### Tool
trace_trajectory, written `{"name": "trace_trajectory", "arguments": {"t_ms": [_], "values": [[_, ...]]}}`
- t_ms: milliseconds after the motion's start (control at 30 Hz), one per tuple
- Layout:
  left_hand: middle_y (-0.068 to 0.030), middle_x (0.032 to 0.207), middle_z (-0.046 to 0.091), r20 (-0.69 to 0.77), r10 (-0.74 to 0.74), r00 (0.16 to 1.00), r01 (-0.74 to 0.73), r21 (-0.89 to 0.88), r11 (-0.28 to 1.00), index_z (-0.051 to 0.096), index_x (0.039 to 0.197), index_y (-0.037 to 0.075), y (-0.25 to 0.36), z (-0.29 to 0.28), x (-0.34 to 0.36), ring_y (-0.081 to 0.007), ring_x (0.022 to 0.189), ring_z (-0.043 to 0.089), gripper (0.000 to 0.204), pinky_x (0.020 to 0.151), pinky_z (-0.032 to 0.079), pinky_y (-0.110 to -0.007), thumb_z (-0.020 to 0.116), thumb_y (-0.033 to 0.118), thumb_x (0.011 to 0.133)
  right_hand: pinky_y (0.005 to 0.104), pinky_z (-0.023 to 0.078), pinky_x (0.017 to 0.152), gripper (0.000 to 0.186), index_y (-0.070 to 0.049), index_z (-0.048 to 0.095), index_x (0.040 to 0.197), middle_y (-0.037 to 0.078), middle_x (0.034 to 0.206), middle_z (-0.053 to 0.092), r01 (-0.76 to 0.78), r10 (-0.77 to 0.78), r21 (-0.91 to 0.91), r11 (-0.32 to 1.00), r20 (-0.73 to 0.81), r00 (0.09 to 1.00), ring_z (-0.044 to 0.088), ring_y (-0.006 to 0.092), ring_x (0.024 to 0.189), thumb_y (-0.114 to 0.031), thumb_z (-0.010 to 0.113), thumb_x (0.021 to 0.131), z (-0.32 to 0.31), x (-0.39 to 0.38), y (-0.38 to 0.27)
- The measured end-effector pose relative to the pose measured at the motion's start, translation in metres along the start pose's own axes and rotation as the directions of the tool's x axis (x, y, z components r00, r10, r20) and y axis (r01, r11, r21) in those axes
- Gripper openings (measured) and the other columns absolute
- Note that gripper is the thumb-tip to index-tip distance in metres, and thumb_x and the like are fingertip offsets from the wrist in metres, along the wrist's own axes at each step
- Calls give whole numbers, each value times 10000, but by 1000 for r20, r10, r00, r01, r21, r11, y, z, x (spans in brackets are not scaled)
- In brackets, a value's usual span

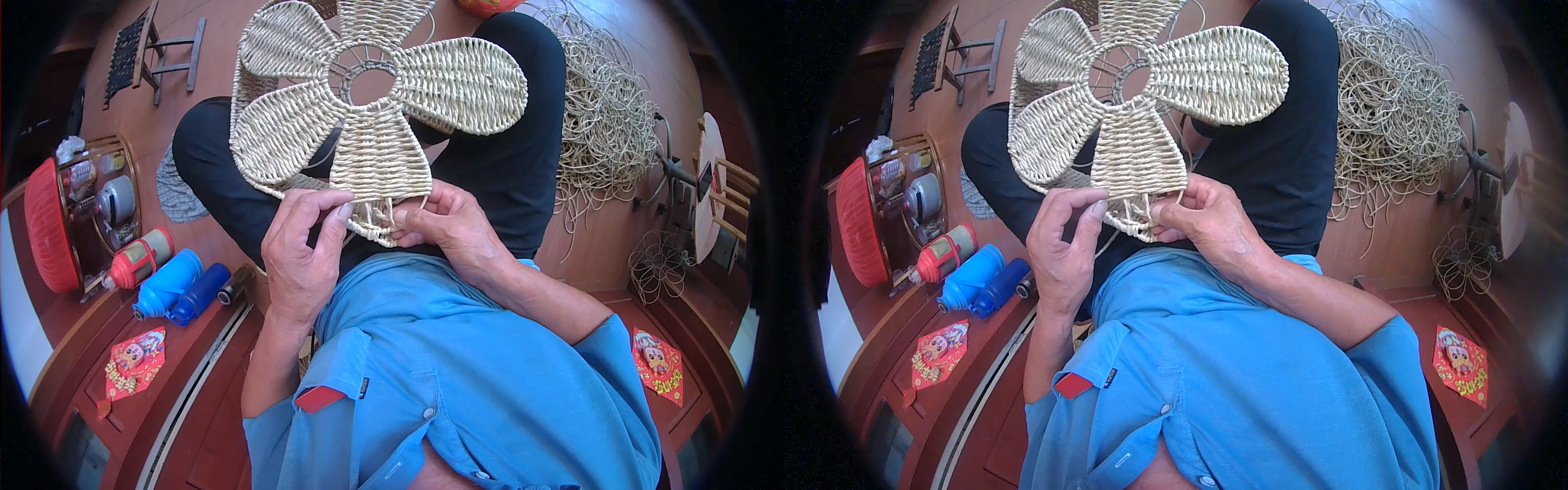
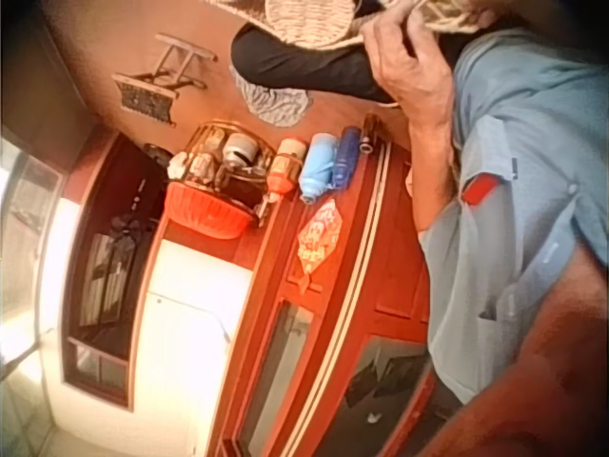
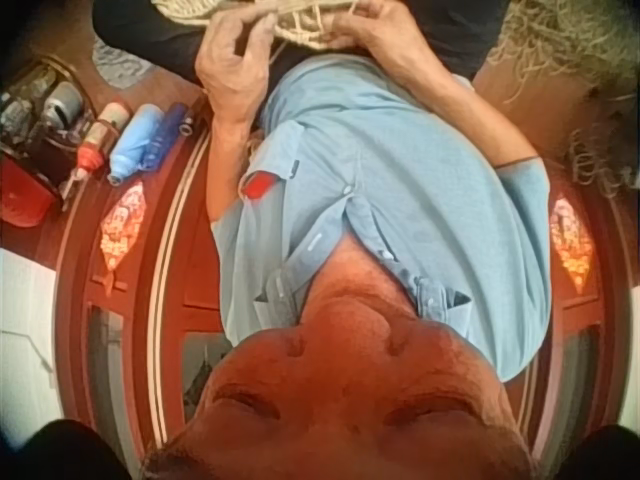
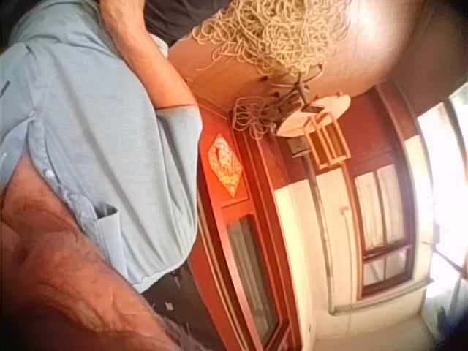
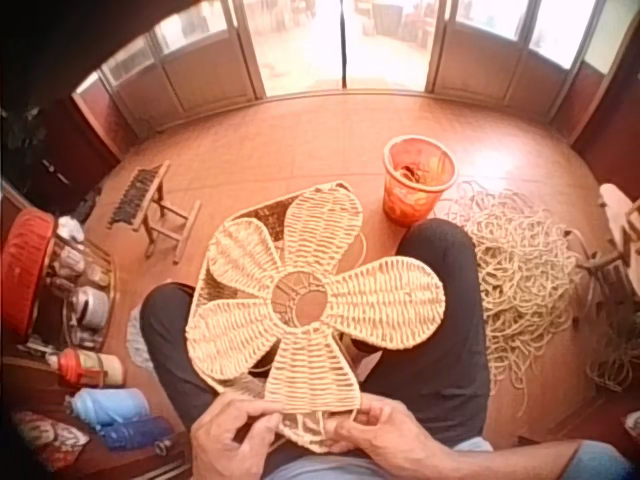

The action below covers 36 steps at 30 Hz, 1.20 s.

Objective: The person handweaves a large flower-shaped decorative object using strands of straw.

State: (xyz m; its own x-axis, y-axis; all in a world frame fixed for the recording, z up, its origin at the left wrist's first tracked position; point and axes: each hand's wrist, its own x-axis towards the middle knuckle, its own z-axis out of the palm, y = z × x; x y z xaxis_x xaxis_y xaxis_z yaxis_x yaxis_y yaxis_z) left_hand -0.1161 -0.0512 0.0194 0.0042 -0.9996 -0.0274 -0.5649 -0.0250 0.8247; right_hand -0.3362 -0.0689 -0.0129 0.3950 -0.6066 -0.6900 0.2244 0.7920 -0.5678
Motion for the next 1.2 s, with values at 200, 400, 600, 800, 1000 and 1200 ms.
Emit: {"name": "trace_trajectory", "arguments": {"t_ms": [200,400,600,800,1000,1200], "values": [[-74,927,685,67,-50,996,41,133,990,788,1082,5,4,2,-8,-136,761,640,110,703,517,-303,760,3,975,277,598,870,278,-20,700,1307,49,1135,786,45,-45,17,999,32,998,738,106,966,-132,731,1054,-3,2,8],[-48,822,616,41,-137,990,129,148,980,789,1025,-6,11,11,-9,-110,686,576,85,636,461,-296,804,34,951,263,582,812,332,-21,677,1327,35,1083,781,81,-83,49,996,40,996,732,94,952,-126,778,1029,2,0,4],[-48,758,577,20,-291,957,288,82,954,767,947,48,16,16,-4,-169,633,567,56,629,478,-362,790,83,910,245,561,739,359,-19,680,1270,19,1008,762,97,-97,-20,995,8,995,701,67,877,-123,835,964,8,4,2],[-41,764,561,11,-306,952,304,89,949,735,926,22,19,18,-2,-156,645,527,55,631,468,-352,752,43,878,266,542,729,254,-15,732,1146,11,925,741,16,-16,-83,996,-3,1000,668,74,824,-107,812,923,7,14,6],[20,875,566,47,-315,948,315,17,949,732,989,-33,9,18,-7,-48,723,464,46,656,416,-251,737,5,964,288,539,771,249,3,766,1127,21,938,744,-21,23,-25,999,58,998,658,94,822,-101,801,905,6,17,-3],[23,906,573,69,-371,926,375,-66,925,749,1039,-29,14,16,-7,-37,758,479,75,687,411,-235,722,11,982,293,532,778,199,6,788,1059,22,932,744,-18,22,-39,999,100,995,638,97,815,-89,805,886,1,23,-5]]}}
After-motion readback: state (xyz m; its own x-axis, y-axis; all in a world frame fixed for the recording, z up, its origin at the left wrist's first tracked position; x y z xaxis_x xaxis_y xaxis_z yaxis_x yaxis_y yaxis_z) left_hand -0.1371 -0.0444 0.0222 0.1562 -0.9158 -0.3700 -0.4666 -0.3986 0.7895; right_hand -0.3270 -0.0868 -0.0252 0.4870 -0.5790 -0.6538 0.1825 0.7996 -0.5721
